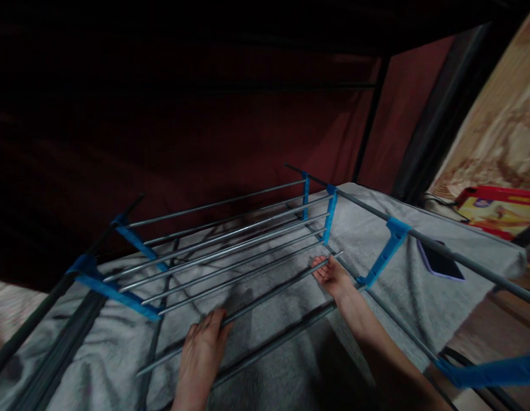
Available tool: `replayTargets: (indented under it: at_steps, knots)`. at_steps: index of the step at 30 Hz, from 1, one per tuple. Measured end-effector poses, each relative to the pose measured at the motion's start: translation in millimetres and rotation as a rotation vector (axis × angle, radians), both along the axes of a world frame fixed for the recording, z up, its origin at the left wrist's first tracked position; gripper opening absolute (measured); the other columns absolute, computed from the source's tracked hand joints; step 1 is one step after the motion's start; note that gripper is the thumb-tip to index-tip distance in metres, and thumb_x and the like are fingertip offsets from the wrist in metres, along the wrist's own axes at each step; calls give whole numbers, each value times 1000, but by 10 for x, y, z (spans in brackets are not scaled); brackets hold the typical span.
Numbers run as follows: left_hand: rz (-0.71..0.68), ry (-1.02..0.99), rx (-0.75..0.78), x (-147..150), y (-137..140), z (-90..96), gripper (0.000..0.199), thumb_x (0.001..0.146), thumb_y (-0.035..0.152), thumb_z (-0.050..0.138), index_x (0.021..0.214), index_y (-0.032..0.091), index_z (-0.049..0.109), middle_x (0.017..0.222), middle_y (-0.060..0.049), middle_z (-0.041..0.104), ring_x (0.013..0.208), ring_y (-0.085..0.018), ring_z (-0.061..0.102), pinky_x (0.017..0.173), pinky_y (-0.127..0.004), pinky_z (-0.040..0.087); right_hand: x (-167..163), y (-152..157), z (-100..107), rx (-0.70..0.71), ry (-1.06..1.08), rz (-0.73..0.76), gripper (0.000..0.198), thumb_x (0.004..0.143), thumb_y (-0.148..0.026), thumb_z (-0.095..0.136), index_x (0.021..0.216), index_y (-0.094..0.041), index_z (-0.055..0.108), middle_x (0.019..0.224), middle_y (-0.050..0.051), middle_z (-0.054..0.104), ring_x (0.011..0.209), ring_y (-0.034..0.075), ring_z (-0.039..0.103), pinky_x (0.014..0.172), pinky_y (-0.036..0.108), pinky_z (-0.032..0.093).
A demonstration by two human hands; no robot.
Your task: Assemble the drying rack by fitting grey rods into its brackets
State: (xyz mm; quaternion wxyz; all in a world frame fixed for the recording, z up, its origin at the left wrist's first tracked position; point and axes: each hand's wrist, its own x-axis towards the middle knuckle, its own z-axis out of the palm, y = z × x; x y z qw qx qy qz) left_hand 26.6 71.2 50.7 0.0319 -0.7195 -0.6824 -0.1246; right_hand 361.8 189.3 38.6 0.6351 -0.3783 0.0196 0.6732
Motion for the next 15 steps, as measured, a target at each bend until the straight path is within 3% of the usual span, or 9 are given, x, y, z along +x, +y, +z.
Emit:
replayTargets:
  at_steps: [6, 15]
  knots:
    - [183, 61, -70, 98, -128, 236, 24, 93, 23, 45, 104, 21, 66, 107, -8, 71, 97, -24, 65, 92, -40, 44, 250, 127, -152, -155, -126, -14, 32, 98, -27, 36, 79, -20, 61, 69, 1, 67, 62, 15, 67, 59, 30, 57]
    - [197, 19, -140, 125, -170, 154, 33, 94, 14, 39, 110, 23, 66, 113, -8, 70, 111, -23, 59, 99, -41, 40, 272, 163, -174, -214, -213, 17, 32, 95, -24, 33, 78, -23, 61, 75, 3, 65, 65, 16, 66, 54, 32, 57]
